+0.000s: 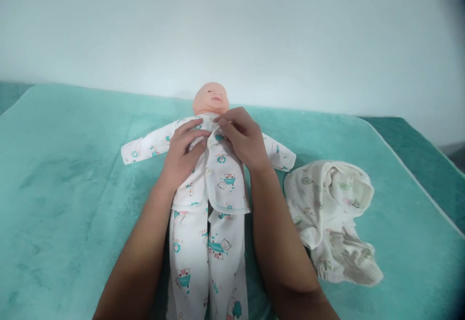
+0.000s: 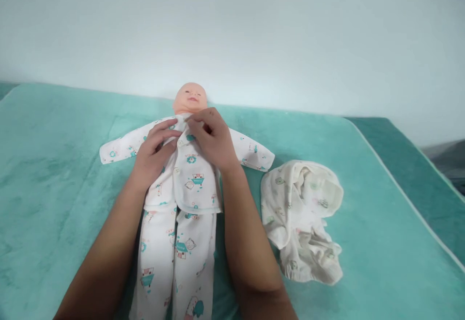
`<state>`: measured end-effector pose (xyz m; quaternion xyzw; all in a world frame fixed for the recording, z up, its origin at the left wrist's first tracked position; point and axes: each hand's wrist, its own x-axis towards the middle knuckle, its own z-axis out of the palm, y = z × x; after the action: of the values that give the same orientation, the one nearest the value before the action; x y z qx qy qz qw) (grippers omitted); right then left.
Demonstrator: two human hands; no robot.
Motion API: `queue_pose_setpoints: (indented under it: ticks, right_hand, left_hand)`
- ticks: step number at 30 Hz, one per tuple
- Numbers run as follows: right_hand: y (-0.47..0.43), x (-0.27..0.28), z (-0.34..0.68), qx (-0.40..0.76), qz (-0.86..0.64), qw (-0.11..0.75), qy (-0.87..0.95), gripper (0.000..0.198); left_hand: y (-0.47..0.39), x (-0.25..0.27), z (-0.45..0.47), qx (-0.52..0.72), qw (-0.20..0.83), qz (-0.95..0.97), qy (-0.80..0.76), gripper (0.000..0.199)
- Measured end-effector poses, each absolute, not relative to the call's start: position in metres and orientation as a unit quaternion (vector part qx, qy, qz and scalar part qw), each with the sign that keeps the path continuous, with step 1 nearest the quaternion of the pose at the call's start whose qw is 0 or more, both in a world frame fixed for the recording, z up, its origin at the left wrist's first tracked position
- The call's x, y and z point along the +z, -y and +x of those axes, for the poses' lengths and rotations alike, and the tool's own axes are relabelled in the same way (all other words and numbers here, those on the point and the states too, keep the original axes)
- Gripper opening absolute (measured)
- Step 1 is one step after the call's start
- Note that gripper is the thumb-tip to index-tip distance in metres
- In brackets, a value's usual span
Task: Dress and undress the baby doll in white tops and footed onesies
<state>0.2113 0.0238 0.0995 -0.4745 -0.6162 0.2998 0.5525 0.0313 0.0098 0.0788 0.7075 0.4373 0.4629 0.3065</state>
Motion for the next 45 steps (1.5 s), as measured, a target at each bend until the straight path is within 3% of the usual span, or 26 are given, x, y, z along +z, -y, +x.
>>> queue_pose_setpoints:
  ticks: [5, 10, 23, 29, 32, 37, 45]
  right_hand:
    - [-0.016, 0.107, 0.206, 0.201, -0.476, 0.488, 0.704, 0.031]
    - [-0.011, 0.111, 0.201, 0.185, -0.505, 0.447, 0.715, 0.034]
    - [-0.007, 0.117, 0.192, 0.34, -0.474, 0.489, 0.648, 0.031]
    - [-0.008, 0.116, 0.197, 0.404, -0.43, 0.518, 0.619, 0.038]
    - [0.001, 0.125, 0.203, 0.368, -0.456, 0.471, 0.659, 0.032]
    - [0.025, 0.141, 0.213, 0.311, -0.458, 0.343, 0.759, 0.021]
    - [0.036, 0.138, 0.227, 0.309, -0.486, 0.25, 0.779, 0.016]
  left_hand:
    - [0.001, 0.072, 0.021, 0.448, 0.317, 0.731, -0.405, 0.028]
    - [0.0, 0.069, 0.02, 0.445, 0.315, 0.731, -0.411, 0.029]
    - [-0.003, 0.066, 0.023, 0.474, 0.305, 0.721, -0.404, 0.01]
    - [-0.001, 0.068, 0.024, 0.505, 0.33, 0.688, -0.404, 0.017]
    - [0.0, 0.075, 0.012, 0.501, 0.358, 0.702, -0.359, 0.018]
    - [-0.001, 0.084, -0.007, 0.365, 0.376, 0.79, -0.319, 0.009]
    - [-0.001, 0.086, -0.011, 0.301, 0.358, 0.824, -0.321, 0.026]
